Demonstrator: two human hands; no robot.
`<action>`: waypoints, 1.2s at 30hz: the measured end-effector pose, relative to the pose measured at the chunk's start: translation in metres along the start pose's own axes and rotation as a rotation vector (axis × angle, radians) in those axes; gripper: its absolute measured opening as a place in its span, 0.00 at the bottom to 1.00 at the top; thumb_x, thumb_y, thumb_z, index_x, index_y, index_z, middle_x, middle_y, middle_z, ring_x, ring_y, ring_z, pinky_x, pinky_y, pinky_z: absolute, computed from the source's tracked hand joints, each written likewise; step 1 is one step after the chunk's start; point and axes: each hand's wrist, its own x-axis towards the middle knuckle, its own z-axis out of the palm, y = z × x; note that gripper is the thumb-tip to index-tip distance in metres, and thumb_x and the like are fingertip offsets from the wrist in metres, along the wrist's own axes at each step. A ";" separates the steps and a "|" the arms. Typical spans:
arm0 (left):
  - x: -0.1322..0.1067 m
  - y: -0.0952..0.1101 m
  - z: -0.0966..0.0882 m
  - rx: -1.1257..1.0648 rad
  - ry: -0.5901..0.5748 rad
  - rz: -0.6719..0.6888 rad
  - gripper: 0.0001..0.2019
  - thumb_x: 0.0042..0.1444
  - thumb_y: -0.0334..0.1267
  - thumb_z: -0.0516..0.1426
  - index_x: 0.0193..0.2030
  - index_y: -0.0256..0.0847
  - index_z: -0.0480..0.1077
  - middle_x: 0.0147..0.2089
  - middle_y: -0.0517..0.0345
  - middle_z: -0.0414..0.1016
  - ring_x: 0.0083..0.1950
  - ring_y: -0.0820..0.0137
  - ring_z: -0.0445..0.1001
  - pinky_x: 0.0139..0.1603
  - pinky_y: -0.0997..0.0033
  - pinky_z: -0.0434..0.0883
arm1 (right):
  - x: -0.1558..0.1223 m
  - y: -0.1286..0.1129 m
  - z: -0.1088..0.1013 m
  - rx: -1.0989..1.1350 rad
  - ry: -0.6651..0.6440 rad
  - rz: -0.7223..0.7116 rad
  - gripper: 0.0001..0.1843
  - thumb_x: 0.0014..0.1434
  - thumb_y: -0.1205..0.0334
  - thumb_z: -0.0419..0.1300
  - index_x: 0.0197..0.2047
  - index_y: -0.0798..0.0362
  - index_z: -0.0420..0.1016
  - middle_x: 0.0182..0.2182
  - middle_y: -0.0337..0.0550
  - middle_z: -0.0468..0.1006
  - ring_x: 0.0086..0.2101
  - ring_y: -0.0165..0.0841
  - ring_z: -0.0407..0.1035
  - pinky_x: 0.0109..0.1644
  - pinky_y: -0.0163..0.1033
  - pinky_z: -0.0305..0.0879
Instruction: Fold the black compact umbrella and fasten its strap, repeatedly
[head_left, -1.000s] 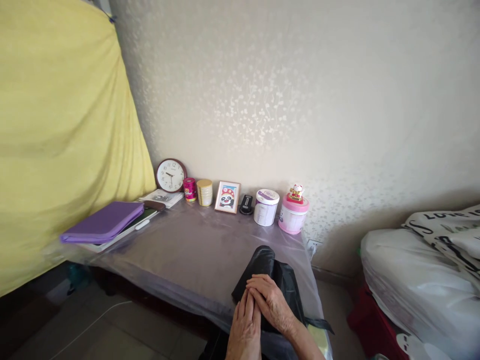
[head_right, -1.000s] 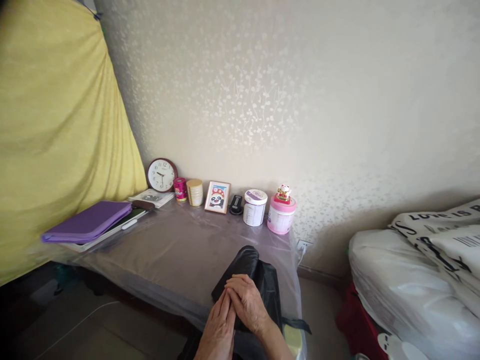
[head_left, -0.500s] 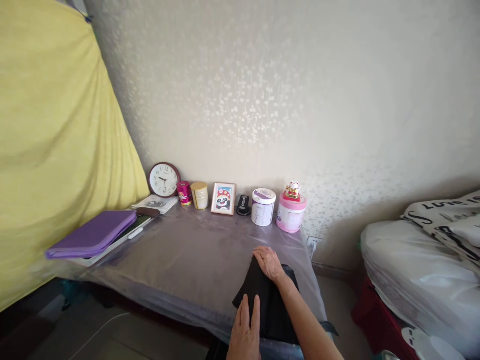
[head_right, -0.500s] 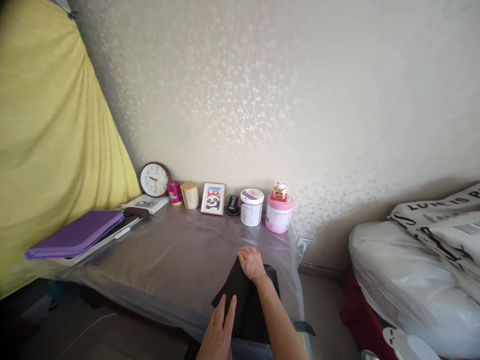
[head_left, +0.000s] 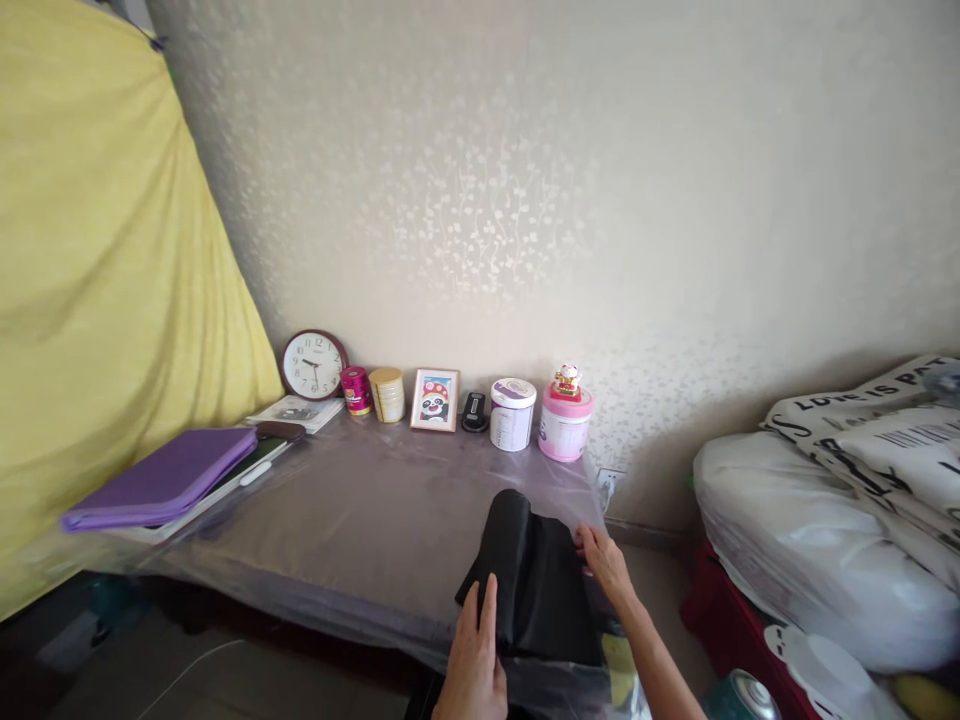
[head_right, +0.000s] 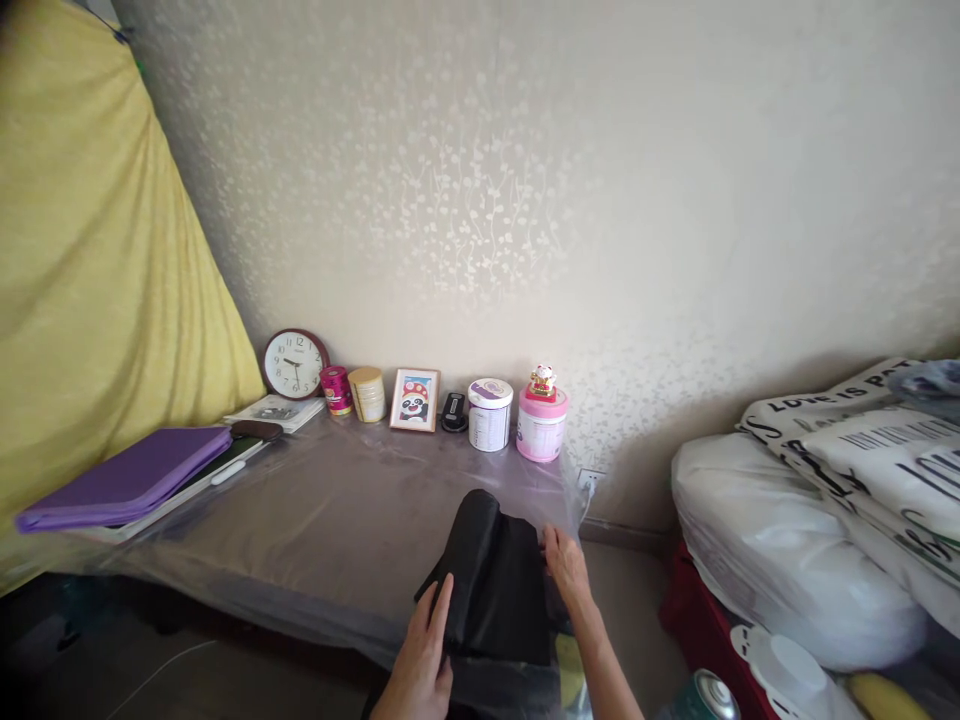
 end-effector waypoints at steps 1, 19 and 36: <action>0.000 -0.001 -0.001 -0.042 0.008 0.001 0.45 0.41 0.19 0.45 0.66 0.39 0.30 0.68 0.51 0.40 0.67 0.69 0.43 0.63 0.71 0.50 | -0.006 0.002 -0.001 0.034 -0.050 0.058 0.22 0.58 0.50 0.41 0.30 0.50 0.72 0.23 0.41 0.77 0.22 0.32 0.71 0.23 0.33 0.62; 0.000 0.005 -0.002 -0.097 0.031 -0.041 0.45 0.40 0.17 0.46 0.66 0.37 0.33 0.67 0.46 0.39 0.67 0.67 0.43 0.64 0.70 0.48 | -0.025 -0.003 0.009 -0.335 -0.114 0.072 0.19 0.60 0.57 0.45 0.50 0.57 0.66 0.38 0.52 0.78 0.40 0.41 0.72 0.41 0.41 0.61; 0.005 -0.011 0.007 -0.221 0.047 0.034 0.43 0.41 0.21 0.46 0.66 0.37 0.32 0.68 0.49 0.39 0.67 0.67 0.41 0.64 0.69 0.47 | 0.014 -0.003 0.004 -0.214 -0.160 -0.018 0.16 0.57 0.56 0.48 0.31 0.52 0.74 0.30 0.46 0.77 0.34 0.35 0.72 0.39 0.36 0.60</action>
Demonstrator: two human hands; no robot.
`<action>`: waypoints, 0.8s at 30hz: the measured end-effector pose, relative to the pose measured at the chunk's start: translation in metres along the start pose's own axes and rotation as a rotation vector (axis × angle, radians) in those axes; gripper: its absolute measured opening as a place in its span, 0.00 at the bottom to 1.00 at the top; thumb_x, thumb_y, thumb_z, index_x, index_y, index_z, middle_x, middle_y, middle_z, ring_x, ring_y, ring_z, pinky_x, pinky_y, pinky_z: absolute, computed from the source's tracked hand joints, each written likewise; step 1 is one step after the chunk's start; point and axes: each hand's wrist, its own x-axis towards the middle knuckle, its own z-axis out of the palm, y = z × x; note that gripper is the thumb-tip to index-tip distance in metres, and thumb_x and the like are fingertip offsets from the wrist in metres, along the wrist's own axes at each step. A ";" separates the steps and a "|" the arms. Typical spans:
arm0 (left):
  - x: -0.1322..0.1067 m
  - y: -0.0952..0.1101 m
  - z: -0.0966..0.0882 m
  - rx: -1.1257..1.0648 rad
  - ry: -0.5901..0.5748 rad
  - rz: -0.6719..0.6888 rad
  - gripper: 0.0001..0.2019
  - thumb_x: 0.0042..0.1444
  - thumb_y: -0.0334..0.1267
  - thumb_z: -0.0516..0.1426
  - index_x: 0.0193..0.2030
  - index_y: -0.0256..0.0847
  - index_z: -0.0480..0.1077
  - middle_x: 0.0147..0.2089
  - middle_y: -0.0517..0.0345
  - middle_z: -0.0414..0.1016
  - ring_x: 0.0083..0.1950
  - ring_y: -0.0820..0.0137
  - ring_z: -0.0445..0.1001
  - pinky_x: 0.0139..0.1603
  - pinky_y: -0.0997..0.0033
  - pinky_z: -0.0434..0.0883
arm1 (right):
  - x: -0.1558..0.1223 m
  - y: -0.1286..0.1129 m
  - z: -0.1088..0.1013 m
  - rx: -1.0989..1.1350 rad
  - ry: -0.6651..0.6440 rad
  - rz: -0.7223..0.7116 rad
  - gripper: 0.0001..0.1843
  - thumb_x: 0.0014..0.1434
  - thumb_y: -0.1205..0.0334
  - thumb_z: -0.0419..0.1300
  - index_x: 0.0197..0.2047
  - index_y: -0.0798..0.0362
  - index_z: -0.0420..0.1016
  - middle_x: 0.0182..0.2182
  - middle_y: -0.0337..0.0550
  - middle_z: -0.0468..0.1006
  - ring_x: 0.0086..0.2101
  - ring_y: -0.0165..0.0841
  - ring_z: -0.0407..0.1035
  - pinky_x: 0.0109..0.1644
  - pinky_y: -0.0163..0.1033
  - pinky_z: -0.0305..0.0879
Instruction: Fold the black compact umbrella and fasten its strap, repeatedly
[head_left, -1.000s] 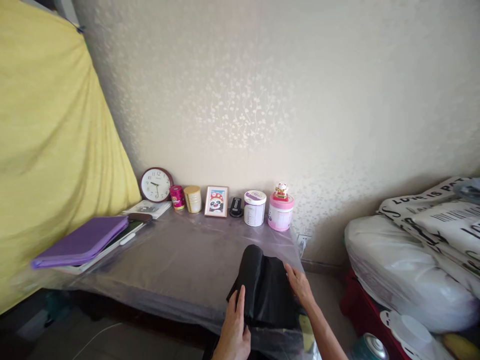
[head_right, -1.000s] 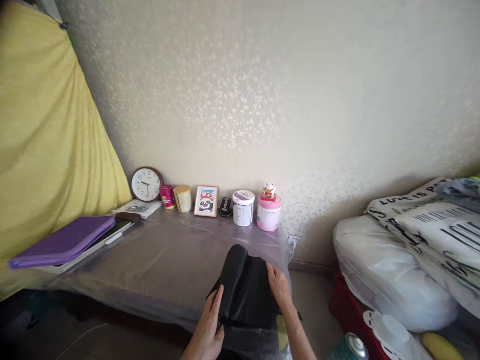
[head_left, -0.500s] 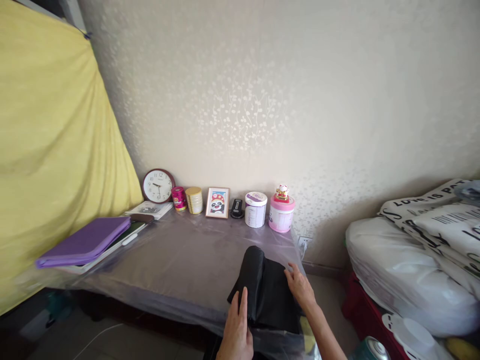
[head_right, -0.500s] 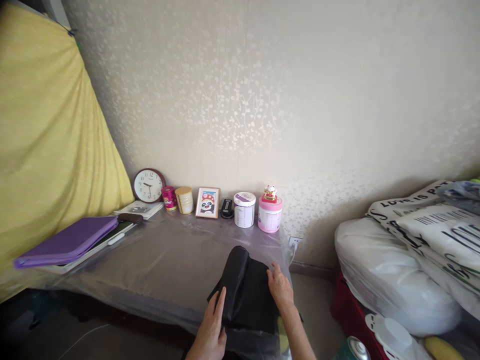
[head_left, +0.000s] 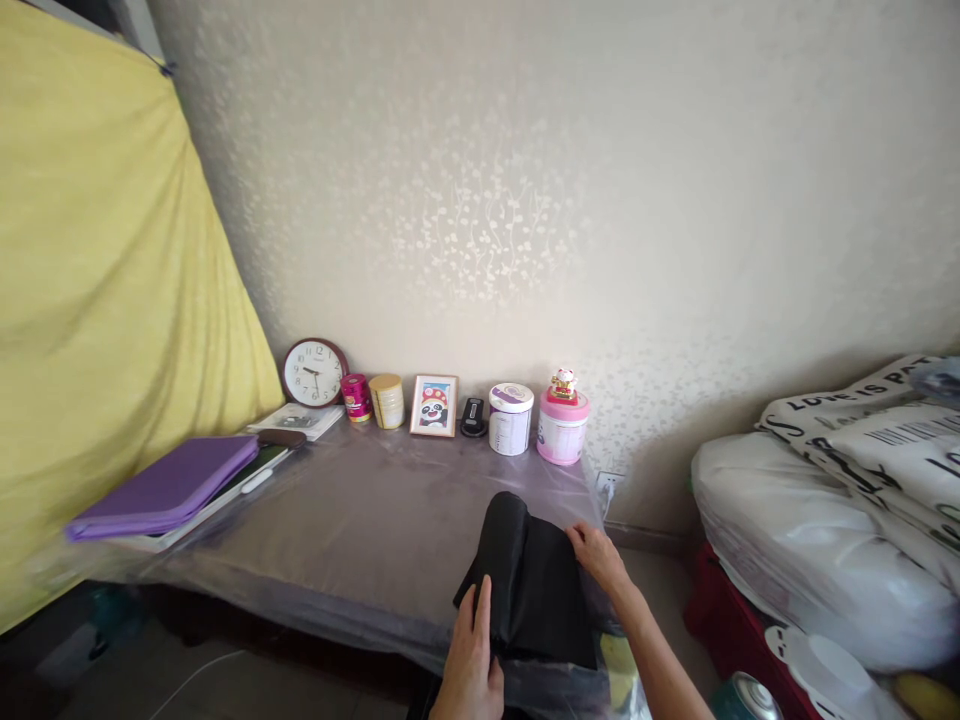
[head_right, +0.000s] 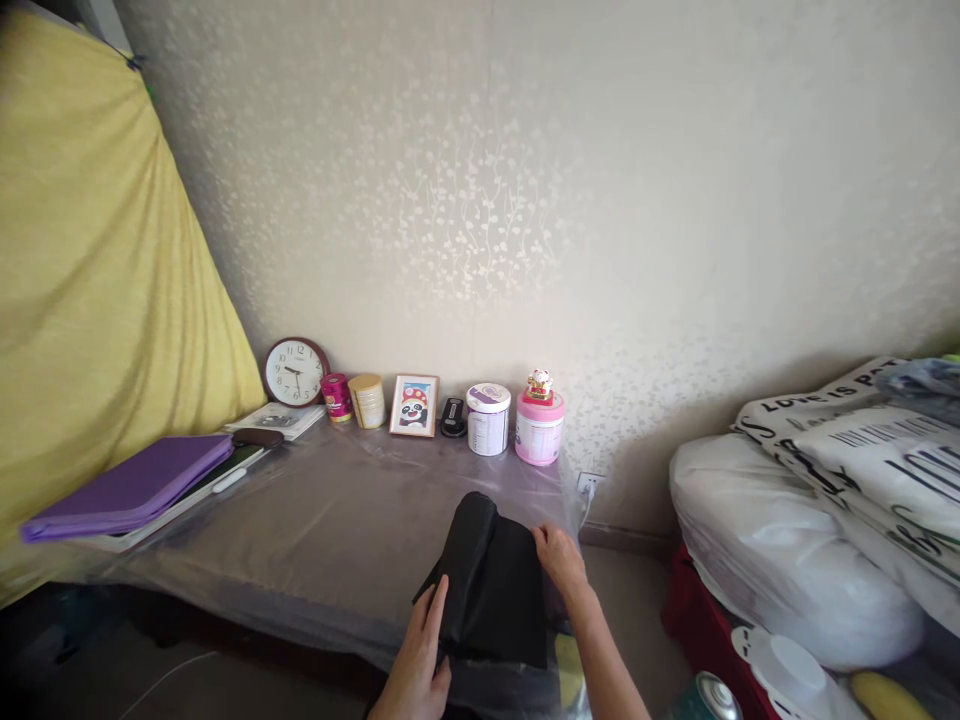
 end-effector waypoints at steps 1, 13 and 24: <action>0.000 -0.001 0.000 -0.019 0.007 -0.002 0.43 0.42 0.21 0.46 0.66 0.37 0.32 0.68 0.49 0.39 0.67 0.68 0.42 0.64 0.69 0.47 | -0.004 0.002 0.000 0.013 -0.001 0.022 0.17 0.57 0.55 0.47 0.31 0.52 0.74 0.28 0.45 0.77 0.32 0.35 0.72 0.37 0.36 0.61; -0.003 0.013 -0.004 0.079 -0.001 -0.065 0.45 0.38 0.20 0.48 0.66 0.36 0.33 0.68 0.49 0.39 0.67 0.66 0.42 0.64 0.71 0.46 | -0.054 -0.018 0.008 0.368 0.141 0.053 0.21 0.51 0.44 0.48 0.26 0.52 0.70 0.22 0.41 0.74 0.28 0.37 0.70 0.32 0.38 0.61; -0.002 0.003 0.007 0.169 0.008 -0.001 0.47 0.37 0.20 0.48 0.66 0.35 0.30 0.68 0.46 0.36 0.67 0.63 0.42 0.63 0.65 0.49 | -0.044 -0.069 -0.007 0.569 0.135 -0.068 0.24 0.52 0.42 0.49 0.32 0.55 0.73 0.25 0.42 0.76 0.29 0.36 0.69 0.32 0.36 0.63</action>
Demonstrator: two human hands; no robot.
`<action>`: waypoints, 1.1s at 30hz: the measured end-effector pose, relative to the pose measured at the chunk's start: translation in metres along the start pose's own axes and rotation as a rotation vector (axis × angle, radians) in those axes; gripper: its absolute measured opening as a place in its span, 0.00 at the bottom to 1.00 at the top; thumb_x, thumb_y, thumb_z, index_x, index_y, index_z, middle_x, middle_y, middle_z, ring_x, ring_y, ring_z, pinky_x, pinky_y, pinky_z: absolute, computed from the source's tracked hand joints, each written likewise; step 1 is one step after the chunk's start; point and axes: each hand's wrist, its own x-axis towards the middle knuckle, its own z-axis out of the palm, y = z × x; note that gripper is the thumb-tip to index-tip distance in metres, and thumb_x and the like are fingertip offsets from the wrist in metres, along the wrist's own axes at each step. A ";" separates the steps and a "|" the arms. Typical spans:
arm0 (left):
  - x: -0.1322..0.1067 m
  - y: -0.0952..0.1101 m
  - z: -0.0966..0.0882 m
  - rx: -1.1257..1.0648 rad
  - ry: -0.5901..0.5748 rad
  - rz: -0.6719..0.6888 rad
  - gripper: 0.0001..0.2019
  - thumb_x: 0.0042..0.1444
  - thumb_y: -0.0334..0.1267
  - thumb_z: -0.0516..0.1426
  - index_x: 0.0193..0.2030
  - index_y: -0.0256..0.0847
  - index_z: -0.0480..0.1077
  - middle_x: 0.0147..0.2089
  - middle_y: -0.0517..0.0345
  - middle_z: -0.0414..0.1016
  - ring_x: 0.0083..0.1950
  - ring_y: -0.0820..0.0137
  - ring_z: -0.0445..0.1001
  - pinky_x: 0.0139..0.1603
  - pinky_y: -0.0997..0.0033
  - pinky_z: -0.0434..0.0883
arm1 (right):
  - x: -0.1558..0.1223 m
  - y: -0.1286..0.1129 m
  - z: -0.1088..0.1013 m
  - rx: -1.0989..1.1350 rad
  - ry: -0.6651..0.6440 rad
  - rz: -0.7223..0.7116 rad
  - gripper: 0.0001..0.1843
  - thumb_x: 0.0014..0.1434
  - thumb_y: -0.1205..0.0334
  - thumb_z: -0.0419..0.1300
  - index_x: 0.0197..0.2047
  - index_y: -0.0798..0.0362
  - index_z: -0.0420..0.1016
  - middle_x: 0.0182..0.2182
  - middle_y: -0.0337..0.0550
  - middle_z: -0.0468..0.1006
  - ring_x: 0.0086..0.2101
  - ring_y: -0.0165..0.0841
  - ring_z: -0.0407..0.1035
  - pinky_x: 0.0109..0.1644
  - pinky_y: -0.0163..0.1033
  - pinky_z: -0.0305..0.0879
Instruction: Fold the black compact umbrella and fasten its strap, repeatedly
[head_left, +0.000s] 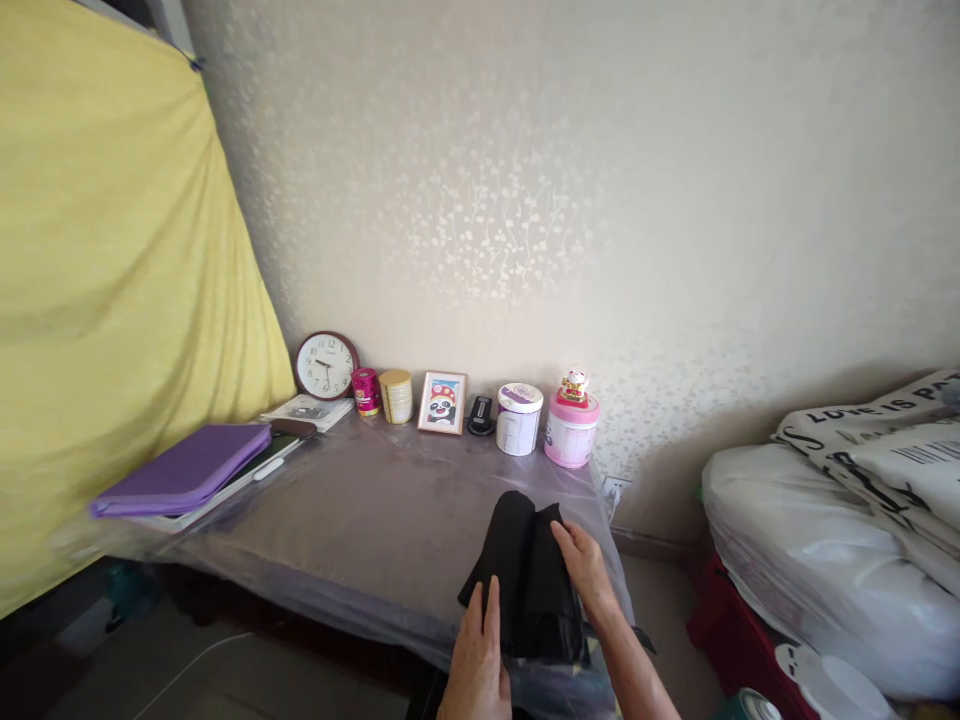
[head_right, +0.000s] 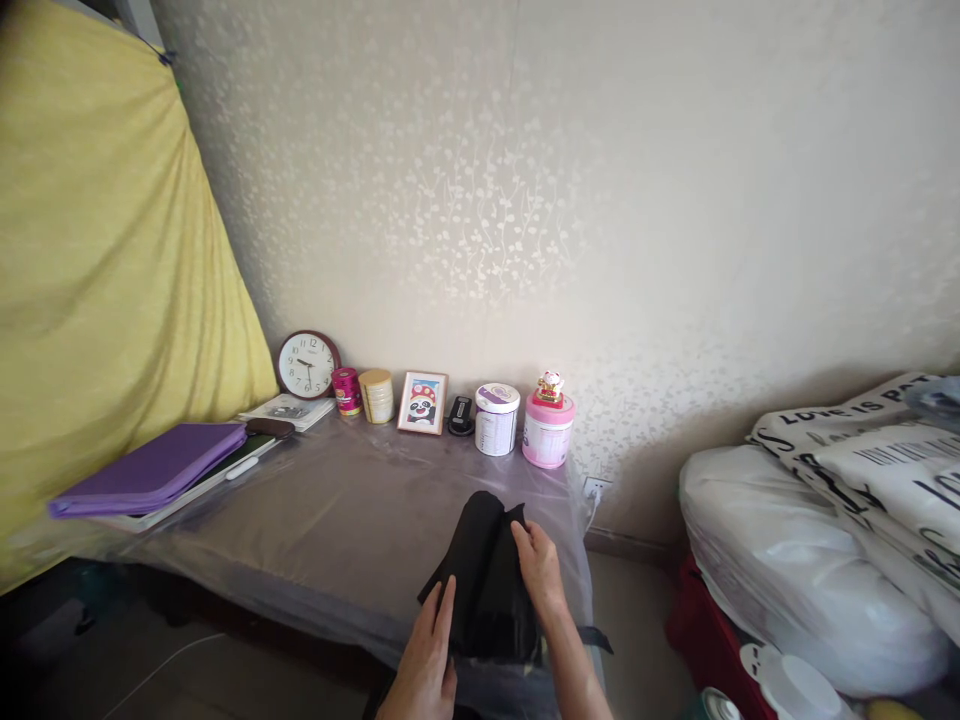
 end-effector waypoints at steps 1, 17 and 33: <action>0.000 0.000 0.000 0.012 0.004 -0.002 0.47 0.37 0.20 0.48 0.66 0.34 0.31 0.68 0.45 0.36 0.67 0.64 0.41 0.64 0.65 0.48 | 0.002 -0.005 0.005 0.007 -0.005 0.000 0.24 0.52 0.43 0.49 0.32 0.56 0.73 0.24 0.42 0.75 0.28 0.36 0.69 0.31 0.36 0.63; 0.002 0.003 0.005 0.137 -0.058 -0.106 0.38 0.40 0.26 0.50 0.63 0.30 0.49 0.66 0.41 0.46 0.66 0.56 0.46 0.63 0.58 0.49 | 0.014 -0.026 0.085 -0.266 -0.198 0.052 0.18 0.56 0.58 0.51 0.47 0.59 0.65 0.30 0.49 0.79 0.40 0.38 0.73 0.36 0.35 0.63; -0.001 0.009 -0.021 0.102 0.016 0.133 0.35 0.47 0.37 0.52 0.64 0.46 0.46 0.68 0.58 0.40 0.67 0.54 0.40 0.65 0.50 0.41 | -0.003 -0.041 0.071 -0.200 -0.444 -0.155 0.10 0.57 0.62 0.48 0.37 0.50 0.70 0.26 0.35 0.79 0.26 0.28 0.71 0.31 0.31 0.62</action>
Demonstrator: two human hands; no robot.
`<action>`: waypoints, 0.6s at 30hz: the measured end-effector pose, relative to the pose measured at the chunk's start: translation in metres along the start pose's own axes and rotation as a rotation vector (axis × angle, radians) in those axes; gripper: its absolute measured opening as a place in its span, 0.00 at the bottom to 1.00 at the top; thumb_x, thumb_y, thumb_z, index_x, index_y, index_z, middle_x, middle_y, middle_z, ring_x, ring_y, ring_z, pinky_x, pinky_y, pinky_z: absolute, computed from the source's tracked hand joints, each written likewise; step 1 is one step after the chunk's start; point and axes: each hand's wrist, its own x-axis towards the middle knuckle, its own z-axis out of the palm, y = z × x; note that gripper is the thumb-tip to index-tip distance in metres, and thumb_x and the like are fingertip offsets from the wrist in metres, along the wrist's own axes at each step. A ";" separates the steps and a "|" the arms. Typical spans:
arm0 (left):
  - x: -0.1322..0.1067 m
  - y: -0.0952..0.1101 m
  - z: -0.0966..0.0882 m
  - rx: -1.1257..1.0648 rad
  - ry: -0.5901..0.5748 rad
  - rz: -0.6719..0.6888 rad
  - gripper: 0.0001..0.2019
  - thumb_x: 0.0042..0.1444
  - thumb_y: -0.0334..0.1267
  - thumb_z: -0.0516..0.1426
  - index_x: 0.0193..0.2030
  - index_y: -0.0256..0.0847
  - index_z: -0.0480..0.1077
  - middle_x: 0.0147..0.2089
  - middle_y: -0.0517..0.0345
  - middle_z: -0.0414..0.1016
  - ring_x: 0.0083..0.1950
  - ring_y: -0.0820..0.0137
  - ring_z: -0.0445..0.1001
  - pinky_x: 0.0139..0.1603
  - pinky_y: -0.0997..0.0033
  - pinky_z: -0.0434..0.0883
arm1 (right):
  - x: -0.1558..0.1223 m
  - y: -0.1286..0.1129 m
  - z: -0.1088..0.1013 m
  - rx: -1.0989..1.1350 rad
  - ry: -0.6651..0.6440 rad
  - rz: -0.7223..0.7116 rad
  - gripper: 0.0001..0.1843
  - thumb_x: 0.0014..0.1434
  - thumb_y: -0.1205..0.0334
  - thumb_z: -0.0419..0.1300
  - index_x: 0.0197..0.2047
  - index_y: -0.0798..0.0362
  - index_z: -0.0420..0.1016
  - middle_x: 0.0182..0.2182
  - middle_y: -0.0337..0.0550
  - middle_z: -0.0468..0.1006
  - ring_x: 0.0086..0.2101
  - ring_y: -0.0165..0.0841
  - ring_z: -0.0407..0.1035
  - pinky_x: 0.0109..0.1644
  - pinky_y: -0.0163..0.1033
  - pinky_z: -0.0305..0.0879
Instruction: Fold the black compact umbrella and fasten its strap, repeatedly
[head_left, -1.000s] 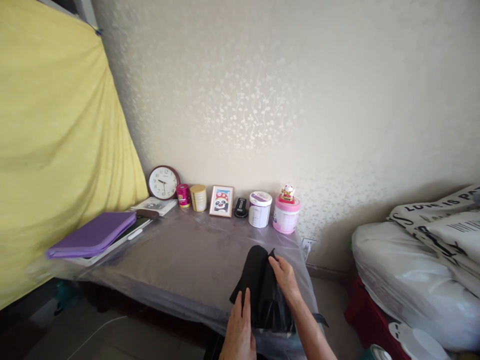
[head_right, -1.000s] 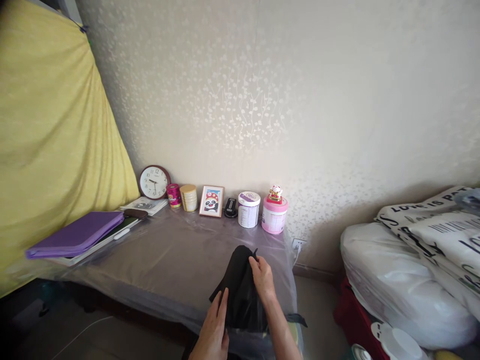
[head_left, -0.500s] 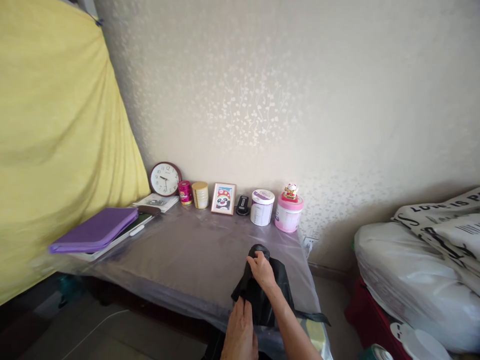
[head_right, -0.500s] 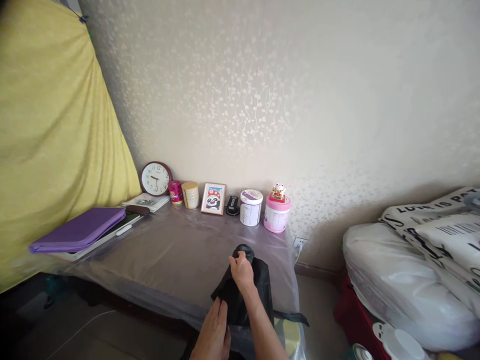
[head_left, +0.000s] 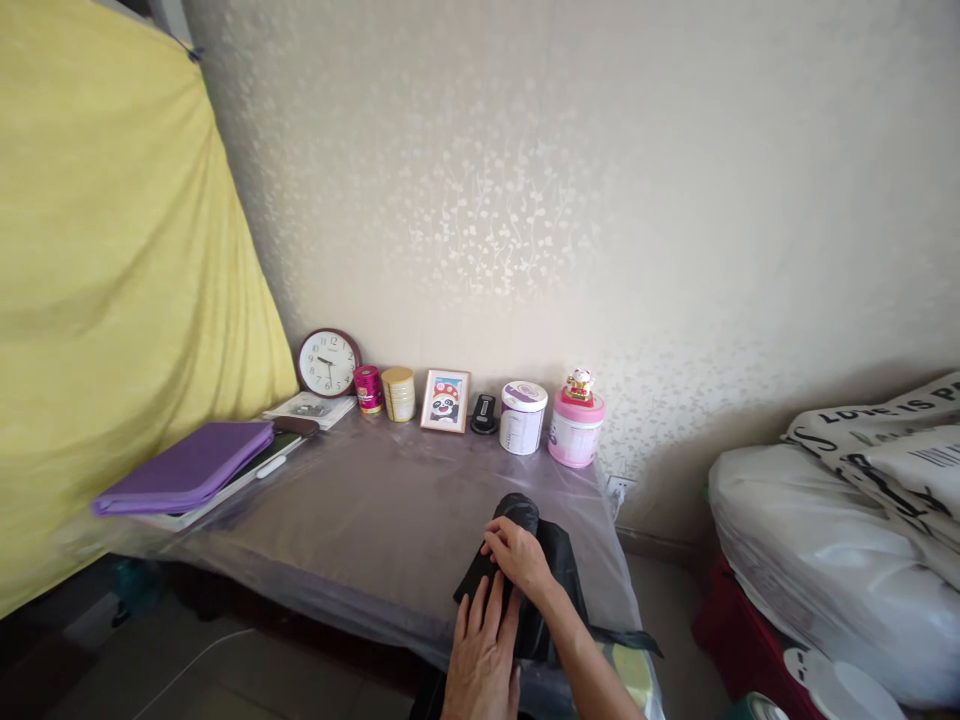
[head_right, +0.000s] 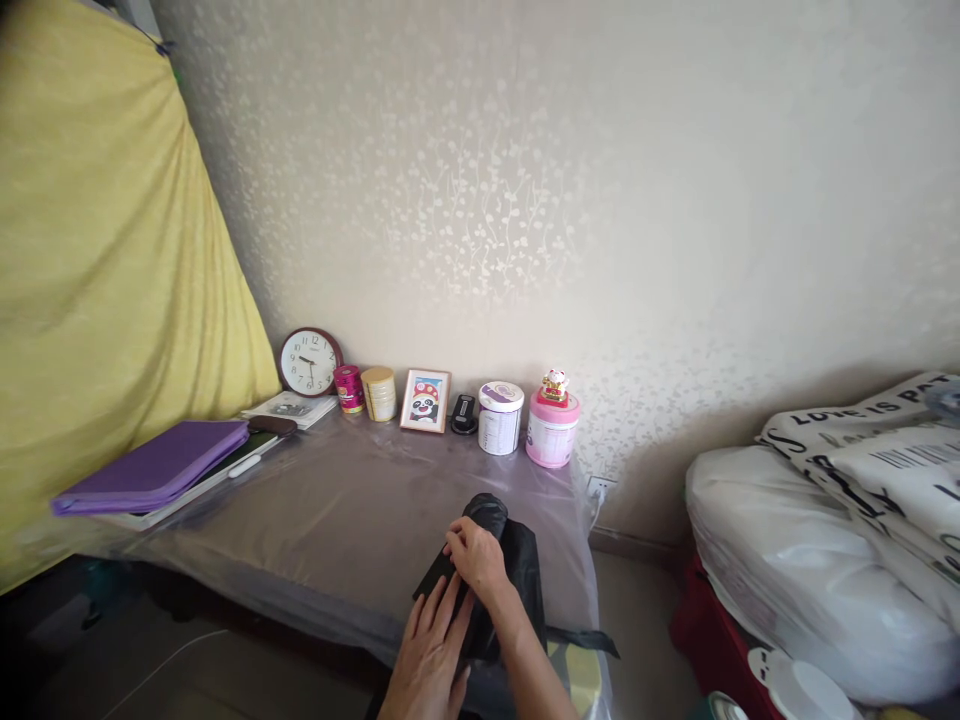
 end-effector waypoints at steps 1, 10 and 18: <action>0.001 -0.001 0.002 -0.003 -0.008 -0.018 0.36 0.47 0.36 0.52 0.65 0.45 0.45 0.68 0.57 0.41 0.67 0.55 0.40 0.65 0.50 0.41 | -0.006 -0.001 -0.001 0.025 -0.009 -0.052 0.11 0.58 0.62 0.48 0.37 0.50 0.71 0.27 0.35 0.79 0.27 0.28 0.71 0.33 0.31 0.63; 0.006 -0.010 0.020 0.064 -0.036 -0.075 0.38 0.44 0.27 0.48 0.65 0.35 0.42 0.68 0.51 0.41 0.66 0.58 0.44 0.64 0.58 0.49 | -0.042 0.021 0.001 -0.077 0.136 -0.470 0.15 0.62 0.62 0.47 0.43 0.49 0.73 0.39 0.43 0.78 0.47 0.34 0.66 0.55 0.44 0.59; 0.010 -0.009 0.023 0.171 -0.071 -0.202 0.37 0.46 0.19 0.42 0.65 0.39 0.38 0.67 0.45 0.42 0.62 0.57 0.55 0.58 0.60 0.58 | 0.016 0.053 -0.004 -0.259 0.111 -0.373 0.17 0.62 0.61 0.45 0.41 0.48 0.75 0.44 0.42 0.76 0.54 0.36 0.60 0.61 0.52 0.43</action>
